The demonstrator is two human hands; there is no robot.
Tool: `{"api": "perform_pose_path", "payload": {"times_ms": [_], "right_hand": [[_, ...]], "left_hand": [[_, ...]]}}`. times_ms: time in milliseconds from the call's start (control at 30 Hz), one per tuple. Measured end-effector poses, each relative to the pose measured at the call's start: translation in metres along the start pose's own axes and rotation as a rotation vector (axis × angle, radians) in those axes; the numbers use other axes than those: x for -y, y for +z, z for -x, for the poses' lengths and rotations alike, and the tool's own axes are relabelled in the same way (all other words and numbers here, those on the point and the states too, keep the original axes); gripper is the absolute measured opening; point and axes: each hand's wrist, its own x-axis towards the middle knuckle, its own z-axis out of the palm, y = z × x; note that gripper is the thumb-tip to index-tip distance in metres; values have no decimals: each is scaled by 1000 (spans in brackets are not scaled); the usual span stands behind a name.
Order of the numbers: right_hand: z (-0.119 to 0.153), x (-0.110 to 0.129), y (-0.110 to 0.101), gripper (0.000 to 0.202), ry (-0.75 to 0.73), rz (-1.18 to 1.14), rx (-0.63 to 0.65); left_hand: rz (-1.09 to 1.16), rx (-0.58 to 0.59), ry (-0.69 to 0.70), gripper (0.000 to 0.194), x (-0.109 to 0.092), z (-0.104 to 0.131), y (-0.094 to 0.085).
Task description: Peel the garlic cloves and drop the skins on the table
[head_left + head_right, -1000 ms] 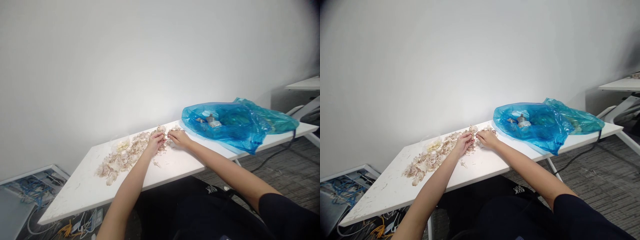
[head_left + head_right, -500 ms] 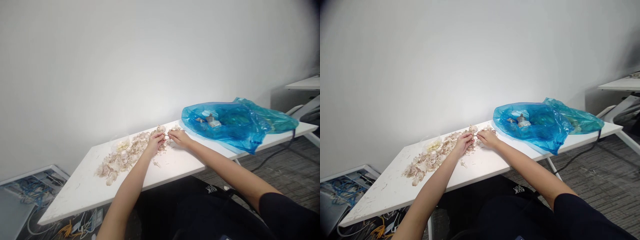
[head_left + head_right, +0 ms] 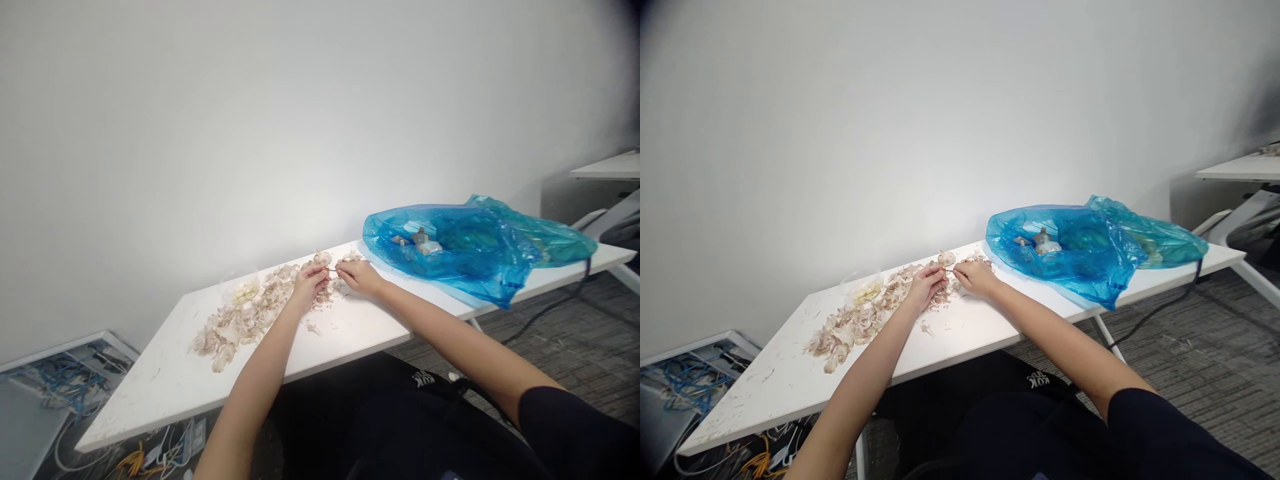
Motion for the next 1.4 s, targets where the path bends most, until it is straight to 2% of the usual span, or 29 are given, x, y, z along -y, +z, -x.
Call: {"api": "perform_pose_path", "payload": {"times_ms": [233, 467, 667, 1233, 1400], "right_hand": [[0, 3, -3, 29, -9, -43, -28], [1, 2, -5, 34, -45, -164, -29], [2, -2, -4, 40, -104, -189, -40], [3, -1, -7, 40, -153, -147, -12], [5, 0, -6, 35, -175, -103, -51]], "left_hand": [[1, 2, -16, 35, 0, 1, 1], [23, 70, -63, 35, -4, 3, 2], [53, 147, -170, 30, -7, 7, 5], [-4, 110, -161, 32, -4, 5, 0], [12, 118, -174, 32, -7, 8, 2]]}}
